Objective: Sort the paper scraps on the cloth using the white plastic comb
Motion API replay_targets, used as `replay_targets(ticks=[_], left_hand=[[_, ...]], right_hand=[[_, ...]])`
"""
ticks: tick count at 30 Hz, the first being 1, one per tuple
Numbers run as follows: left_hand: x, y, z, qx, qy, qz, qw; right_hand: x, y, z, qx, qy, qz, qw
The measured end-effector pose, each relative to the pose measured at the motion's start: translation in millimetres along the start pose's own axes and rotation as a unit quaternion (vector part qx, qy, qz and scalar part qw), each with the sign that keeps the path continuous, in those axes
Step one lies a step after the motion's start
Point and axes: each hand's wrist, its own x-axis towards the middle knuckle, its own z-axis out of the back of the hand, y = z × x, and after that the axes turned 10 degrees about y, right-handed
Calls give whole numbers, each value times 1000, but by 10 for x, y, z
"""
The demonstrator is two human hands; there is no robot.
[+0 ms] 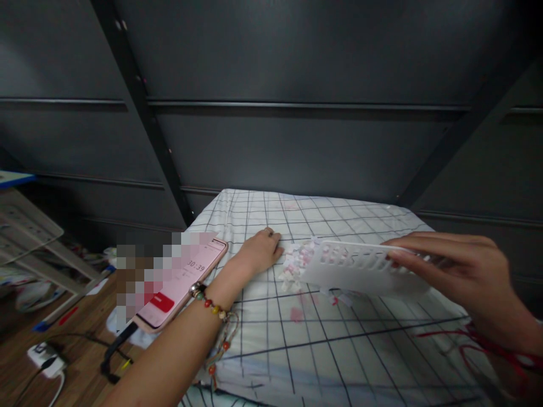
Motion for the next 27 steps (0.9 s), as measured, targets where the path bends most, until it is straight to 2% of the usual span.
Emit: replay_targets(ticks=[2, 6, 11, 15, 18, 20, 25, 27], left_hand=[[5, 14, -14, 2, -4, -3, 1000], [14, 33, -35, 1, -12, -9, 1000], [20, 37, -56, 3, -13, -11, 1000], [18, 29, -49, 7, -10, -10, 1000], [12, 24, -34, 6, -7, -10, 1000], [6, 21, -22, 2, -3, -8, 1000], [-3, 17, -10, -5, -1, -7, 1000], [0, 19, -21, -3, -8, -9, 1000]], right_hand=[[-1, 4, 9, -3, -10, 7, 1000], [0, -12, 17, -5, 31, 12, 999], [-10, -55, 44, -10, -8, 3, 1000], [-9, -49, 45, 14, 23, -12, 1000], [-16, -44, 36, 11, 4, -33, 999], [-18, -35, 27, 15, -9, -30, 999], [8, -8, 45, 21, 45, -4, 999], [21, -15, 73, -3, 31, 3, 1000]])
